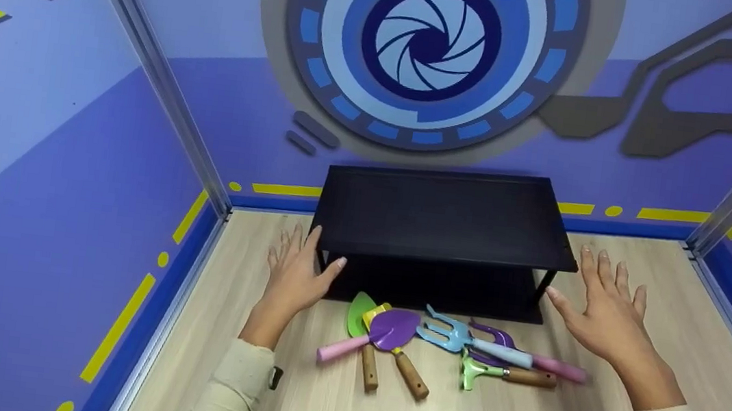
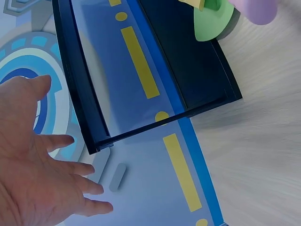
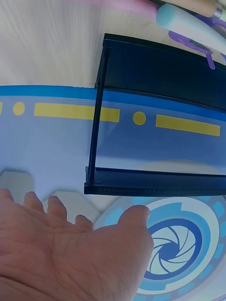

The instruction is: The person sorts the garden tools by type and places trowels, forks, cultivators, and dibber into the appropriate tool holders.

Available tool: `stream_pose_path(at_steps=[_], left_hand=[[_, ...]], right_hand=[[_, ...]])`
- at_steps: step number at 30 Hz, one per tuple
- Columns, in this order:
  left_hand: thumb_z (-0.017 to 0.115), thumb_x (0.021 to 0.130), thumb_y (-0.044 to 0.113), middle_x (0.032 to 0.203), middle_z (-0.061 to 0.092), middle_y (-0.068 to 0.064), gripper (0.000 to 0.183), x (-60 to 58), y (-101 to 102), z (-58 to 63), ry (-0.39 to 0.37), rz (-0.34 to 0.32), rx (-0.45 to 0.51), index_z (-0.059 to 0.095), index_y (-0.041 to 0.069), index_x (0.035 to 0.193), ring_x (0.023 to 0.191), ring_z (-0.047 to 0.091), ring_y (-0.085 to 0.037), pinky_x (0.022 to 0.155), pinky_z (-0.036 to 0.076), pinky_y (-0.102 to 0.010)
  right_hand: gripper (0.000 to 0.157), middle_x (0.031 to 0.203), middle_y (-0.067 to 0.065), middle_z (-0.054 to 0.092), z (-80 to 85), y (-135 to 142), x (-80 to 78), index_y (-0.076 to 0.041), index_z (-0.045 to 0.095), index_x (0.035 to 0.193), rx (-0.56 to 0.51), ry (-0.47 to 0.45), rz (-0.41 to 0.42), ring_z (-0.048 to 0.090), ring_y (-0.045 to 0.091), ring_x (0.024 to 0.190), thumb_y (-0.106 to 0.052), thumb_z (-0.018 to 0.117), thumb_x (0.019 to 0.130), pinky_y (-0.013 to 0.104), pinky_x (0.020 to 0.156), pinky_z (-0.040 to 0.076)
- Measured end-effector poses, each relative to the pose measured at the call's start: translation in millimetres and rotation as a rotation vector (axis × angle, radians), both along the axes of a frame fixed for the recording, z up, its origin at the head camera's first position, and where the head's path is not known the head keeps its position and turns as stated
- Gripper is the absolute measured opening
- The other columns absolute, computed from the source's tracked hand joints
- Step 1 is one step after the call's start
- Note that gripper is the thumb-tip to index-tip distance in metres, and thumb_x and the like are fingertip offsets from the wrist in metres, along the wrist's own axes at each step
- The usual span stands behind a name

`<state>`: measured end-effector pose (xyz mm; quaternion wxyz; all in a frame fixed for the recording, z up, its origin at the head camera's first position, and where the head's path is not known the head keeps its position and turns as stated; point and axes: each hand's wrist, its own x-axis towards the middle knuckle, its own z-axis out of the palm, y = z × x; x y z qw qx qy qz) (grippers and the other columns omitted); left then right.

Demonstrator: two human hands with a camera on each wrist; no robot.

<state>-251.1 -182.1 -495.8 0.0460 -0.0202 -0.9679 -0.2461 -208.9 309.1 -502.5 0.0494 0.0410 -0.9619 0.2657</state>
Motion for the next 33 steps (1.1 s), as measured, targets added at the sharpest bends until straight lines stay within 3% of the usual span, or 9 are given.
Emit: stream_pose_path(at_steps=[5, 15, 23, 29, 33], left_hand=[[0.055, 0.106, 0.059, 0.175, 0.029, -0.023, 0.079, -1.5, -3, -1.5, 0.039, 0.013, 0.049, 0.036, 0.013, 0.167, 0.166, 0.019, -0.046, 0.134, 0.014, -0.071], [0.052, 0.107, 0.062, 0.169, 0.041, -0.02, 0.075, -4.6, -9, -8.4, 0.045, 0.048, 0.12, 0.042, 0.013, 0.164, 0.157, 0.039, -0.043, 0.129, 0.031, -0.066], [0.057, 0.106, 0.057, 0.164, 0.048, -0.017, 0.071, -6.4, -17, -13.9, 0.054, 0.067, 0.154, 0.045, 0.014, 0.162, 0.149, 0.049, -0.045, 0.125, 0.04, -0.064], [0.061, 0.105, 0.054, 0.16, 0.053, -0.018, 0.07, -7.2, -20, -17.8, 0.047, 0.087, 0.18, 0.045, 0.016, 0.161, 0.148, 0.052, -0.043, 0.123, 0.045, -0.06], [0.064, 0.104, 0.053, 0.16, 0.053, -0.017, 0.071, -7.3, -19, -20.4, 0.03, 0.097, 0.208, 0.045, 0.017, 0.162, 0.149, 0.052, -0.042, 0.122, 0.045, -0.061]], right_hand=[[0.102, 0.174, 0.037, -0.001, -3.7, 0, 1.1, -0.015, -0.007, 0.172, -0.017, -0.005, 0.002, -0.007, 0.065, 0.159, -0.061, 0.055, 0.106, 0.088, 0.119, -0.011], [0.105, 0.173, 0.04, -0.004, -14.4, 2, 3.2, -0.009, -0.011, 0.171, -0.043, -0.047, 0.018, -0.005, 0.067, 0.158, -0.059, 0.056, 0.106, 0.09, 0.119, -0.005], [0.11, 0.173, 0.039, -0.003, -18.3, 4, 2.4, -0.003, -0.012, 0.169, -0.079, -0.073, 0.045, 0.001, 0.069, 0.156, -0.056, 0.06, 0.106, 0.09, 0.119, 0.002], [0.112, 0.176, 0.033, -0.01, -21.8, 9, -0.3, -0.008, -0.021, 0.168, -0.145, -0.132, 0.074, 0.007, 0.066, 0.158, -0.057, 0.059, 0.106, 0.085, 0.122, 0.016], [0.112, 0.174, 0.036, -0.008, -25.7, 13, -1.9, -0.008, -0.022, 0.167, -0.161, -0.15, 0.073, 0.01, 0.067, 0.157, -0.057, 0.058, 0.106, 0.084, 0.122, 0.018]])
